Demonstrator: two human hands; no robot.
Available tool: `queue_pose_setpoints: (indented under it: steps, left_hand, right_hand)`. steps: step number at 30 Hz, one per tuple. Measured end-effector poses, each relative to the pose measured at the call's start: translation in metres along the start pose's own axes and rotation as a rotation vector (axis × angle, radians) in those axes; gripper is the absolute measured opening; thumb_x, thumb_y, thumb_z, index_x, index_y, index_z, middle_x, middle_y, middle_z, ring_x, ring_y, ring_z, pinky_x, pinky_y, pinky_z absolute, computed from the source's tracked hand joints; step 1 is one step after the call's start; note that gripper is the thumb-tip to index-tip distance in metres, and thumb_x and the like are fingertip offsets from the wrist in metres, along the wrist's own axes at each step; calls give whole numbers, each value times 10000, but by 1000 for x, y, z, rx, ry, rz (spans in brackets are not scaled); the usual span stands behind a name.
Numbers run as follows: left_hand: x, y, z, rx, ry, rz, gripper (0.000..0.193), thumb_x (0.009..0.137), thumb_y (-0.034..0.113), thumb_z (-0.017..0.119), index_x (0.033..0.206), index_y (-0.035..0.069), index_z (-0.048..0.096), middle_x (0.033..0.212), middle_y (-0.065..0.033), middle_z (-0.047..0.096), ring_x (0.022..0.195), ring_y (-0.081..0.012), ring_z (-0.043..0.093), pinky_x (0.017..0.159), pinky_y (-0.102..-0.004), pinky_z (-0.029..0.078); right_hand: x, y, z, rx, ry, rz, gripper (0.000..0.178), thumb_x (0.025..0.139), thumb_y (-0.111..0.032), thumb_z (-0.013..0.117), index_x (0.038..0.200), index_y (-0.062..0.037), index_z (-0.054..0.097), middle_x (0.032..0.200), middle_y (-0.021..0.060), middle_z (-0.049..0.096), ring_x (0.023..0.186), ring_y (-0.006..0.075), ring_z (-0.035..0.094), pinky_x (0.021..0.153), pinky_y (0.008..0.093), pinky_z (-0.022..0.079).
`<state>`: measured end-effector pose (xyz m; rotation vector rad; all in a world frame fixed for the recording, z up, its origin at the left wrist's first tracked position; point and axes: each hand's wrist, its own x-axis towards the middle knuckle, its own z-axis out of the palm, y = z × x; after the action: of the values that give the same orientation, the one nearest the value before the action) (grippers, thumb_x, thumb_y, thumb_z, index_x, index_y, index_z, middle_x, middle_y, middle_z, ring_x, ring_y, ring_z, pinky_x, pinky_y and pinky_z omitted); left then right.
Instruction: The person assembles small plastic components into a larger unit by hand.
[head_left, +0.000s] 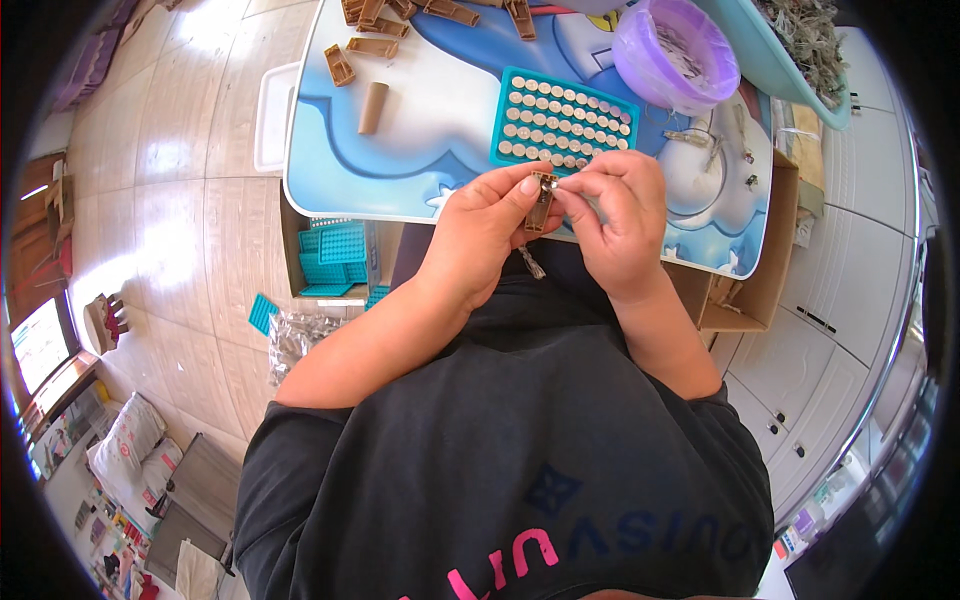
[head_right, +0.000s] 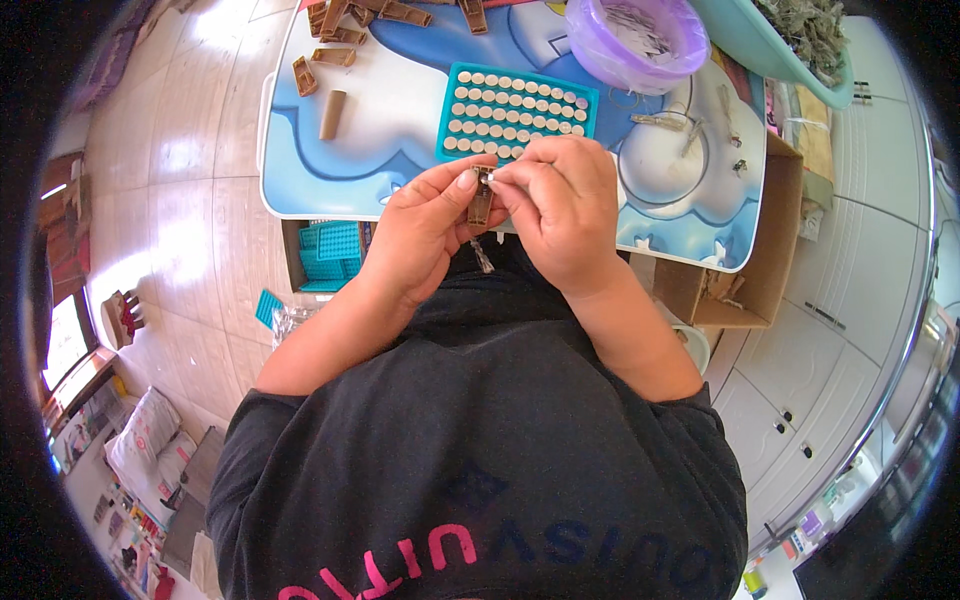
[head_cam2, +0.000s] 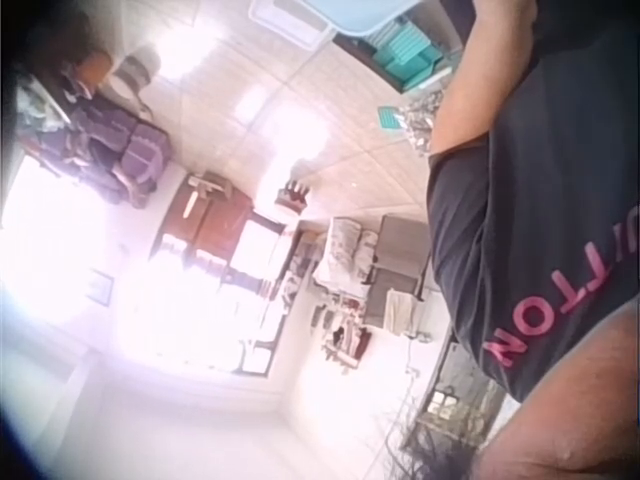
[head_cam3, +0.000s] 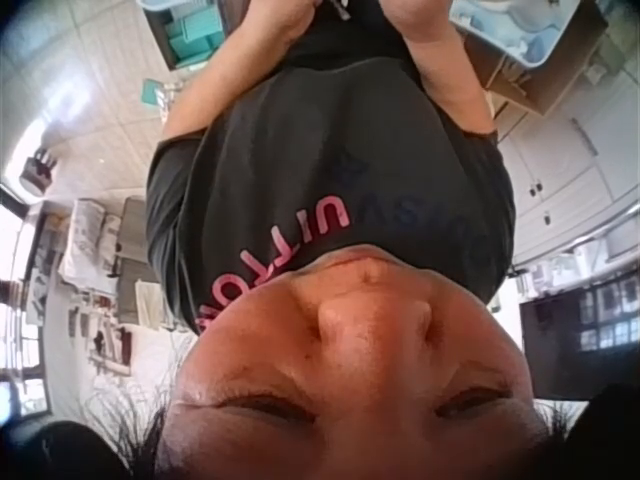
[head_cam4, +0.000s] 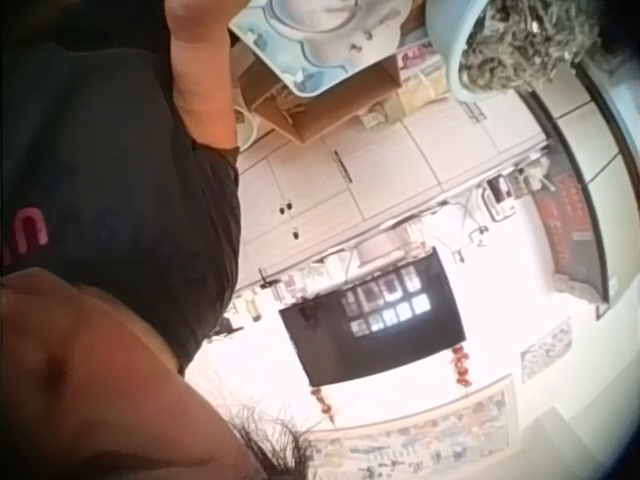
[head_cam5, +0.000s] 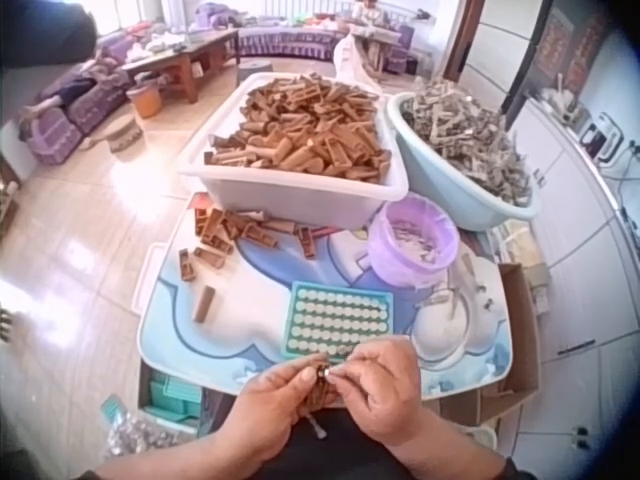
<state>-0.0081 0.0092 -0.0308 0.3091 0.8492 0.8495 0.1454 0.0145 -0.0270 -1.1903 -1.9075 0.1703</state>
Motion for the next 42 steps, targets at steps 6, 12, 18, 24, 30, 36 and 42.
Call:
queue_pose_setpoints:
  steps: [6,12,18,24,30,36,42]
  left_hand:
    - [0,-2,-2,26,-27,16,282,945,154,475,1157,-22,533,989,-84,624,889,-160,624,832,-327,518]
    - [-1,1,2,-1,17,-16,280,950,139,464,1157,-44,510,981,-116,618,868,-177,617,802,-301,514]
    - [0,2,2,13,25,-21,287,950,144,464,1162,-44,503,997,-130,618,884,-192,622,804,-306,517]
    - [0,2,2,18,18,-19,286,949,141,465,1164,-46,500,995,-131,618,884,-192,622,805,-308,517]
    - [-1,1,2,-5,16,-12,280,947,140,472,1153,-45,510,971,-108,619,860,-174,620,809,-307,512]
    - [2,-5,-3,31,-4,13,290,945,163,475,1153,-30,538,988,-85,628,884,-155,622,836,-314,512]
    - [-2,-4,2,52,13,48,292,944,161,479,1157,-30,537,981,-85,626,859,-150,617,814,-308,515]
  right_hand:
    - [-3,1,4,12,-30,-13,163,623,-62,727,748,-74,623,784,35,558,748,224,537,646,338,399]
    - [-4,16,-4,-5,22,81,162,654,-48,719,805,-76,668,778,41,558,741,233,532,642,344,406]
    - [0,25,-7,-160,-47,47,164,645,-58,725,800,-74,677,778,40,563,753,236,532,656,350,413]
    - [-1,23,-7,-156,-54,53,156,622,-54,726,740,-76,626,774,33,558,764,236,534,683,346,407]
    - [5,3,-1,44,-35,26,156,625,-51,719,724,-72,600,784,37,557,757,238,532,658,344,395]
    - [3,2,3,36,-82,16,146,641,-56,708,735,-70,597,794,40,566,756,242,530,672,349,399]
    - [1,-4,6,-9,-104,32,127,676,-58,691,779,-63,618,813,52,582,789,246,541,702,339,413]
